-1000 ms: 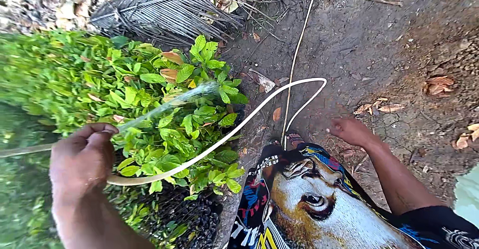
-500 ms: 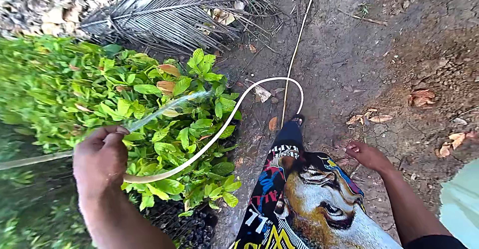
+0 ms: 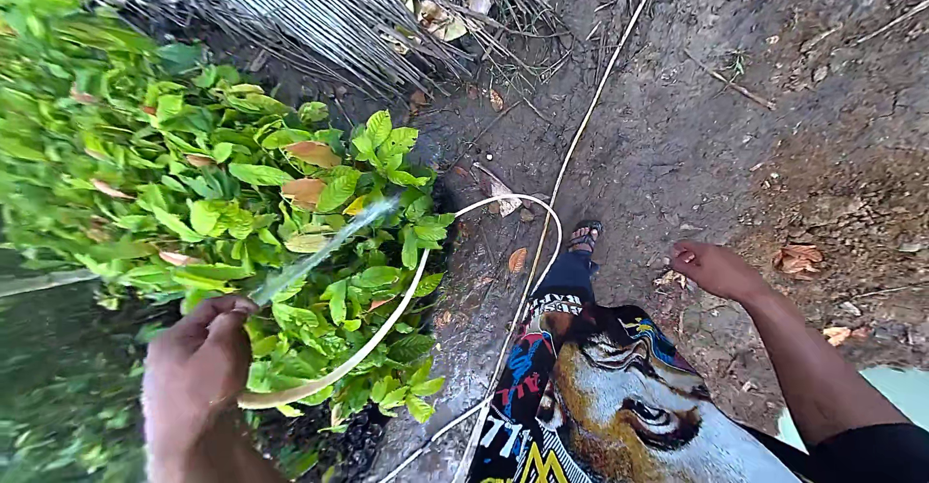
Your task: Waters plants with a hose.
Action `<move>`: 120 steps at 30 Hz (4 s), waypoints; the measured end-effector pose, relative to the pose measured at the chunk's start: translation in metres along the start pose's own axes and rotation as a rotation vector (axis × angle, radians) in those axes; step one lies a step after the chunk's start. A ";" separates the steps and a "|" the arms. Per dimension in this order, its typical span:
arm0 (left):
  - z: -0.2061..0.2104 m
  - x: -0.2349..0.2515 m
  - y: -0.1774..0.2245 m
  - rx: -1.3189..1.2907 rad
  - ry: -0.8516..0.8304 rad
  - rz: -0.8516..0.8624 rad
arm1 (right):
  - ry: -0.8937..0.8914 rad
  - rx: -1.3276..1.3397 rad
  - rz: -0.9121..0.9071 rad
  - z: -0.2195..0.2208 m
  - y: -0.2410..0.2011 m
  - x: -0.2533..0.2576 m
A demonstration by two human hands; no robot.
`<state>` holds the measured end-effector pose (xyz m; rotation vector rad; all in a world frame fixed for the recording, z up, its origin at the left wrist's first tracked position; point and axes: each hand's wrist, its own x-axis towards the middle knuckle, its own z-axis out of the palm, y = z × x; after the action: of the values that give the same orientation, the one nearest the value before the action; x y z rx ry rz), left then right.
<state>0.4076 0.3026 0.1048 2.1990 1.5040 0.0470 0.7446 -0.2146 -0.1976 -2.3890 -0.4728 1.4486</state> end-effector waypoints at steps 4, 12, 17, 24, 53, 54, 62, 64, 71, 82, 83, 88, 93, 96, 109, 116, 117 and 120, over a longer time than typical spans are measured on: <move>0.000 0.018 0.028 -0.042 -0.009 -0.021 | 0.004 -0.033 -0.021 -0.060 -0.003 0.034; -0.012 0.037 0.073 -0.127 -0.020 -0.090 | 0.019 0.021 0.058 -0.118 0.019 0.066; -0.005 0.044 0.113 -0.122 0.007 -0.145 | -0.048 0.013 0.112 -0.159 0.025 0.089; 0.010 0.064 0.196 -0.113 0.061 -0.313 | -0.099 0.007 0.126 -0.248 0.037 0.169; -0.001 0.112 0.375 -0.086 0.359 -0.702 | -0.216 -0.251 -0.108 -0.494 -0.151 0.392; 0.000 0.120 0.382 -0.096 0.345 -0.716 | -0.219 -0.237 -0.098 -0.494 -0.152 0.396; -0.016 0.153 0.368 -0.117 0.366 -0.761 | -0.169 0.016 0.116 -0.508 -0.165 0.428; -0.019 0.157 0.362 -0.111 0.382 -0.767 | -0.143 0.071 0.167 -0.514 -0.169 0.433; -0.023 0.177 0.394 -0.124 0.396 -0.781 | -0.166 0.072 0.214 -0.534 -0.196 0.454; -0.024 0.212 0.466 -0.267 0.640 -0.655 | -0.249 -0.059 0.055 -0.617 -0.293 0.568; -0.024 0.214 0.466 -0.270 0.640 -0.639 | -0.226 -0.040 0.039 -0.631 -0.304 0.578; -0.019 0.245 0.509 -0.252 0.673 -0.766 | -0.138 0.014 -0.001 -0.686 -0.332 0.617; -0.020 0.260 0.532 -0.233 0.653 -0.764 | -0.121 0.012 0.040 -0.702 -0.334 0.639; -0.021 0.261 0.535 -0.222 0.676 -0.774 | -0.154 -0.022 0.059 -0.694 -0.333 0.643; -0.024 0.268 0.554 -0.142 0.675 -0.934 | -0.234 -0.047 0.053 -0.682 -0.349 0.652; -0.027 0.245 0.510 -0.210 0.838 -0.656 | -0.229 -0.080 0.030 -0.692 -0.363 0.663; -0.028 0.247 0.511 -0.168 0.837 -0.716 | -0.232 -0.088 0.028 -0.692 -0.364 0.664; -0.040 0.239 0.491 0.021 0.761 -0.829 | -0.233 -0.118 0.030 -0.691 -0.369 0.667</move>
<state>0.9191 0.3884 0.2799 1.4411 2.7141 0.6455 1.6069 0.3423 -0.2633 -2.3338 -0.5952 1.7690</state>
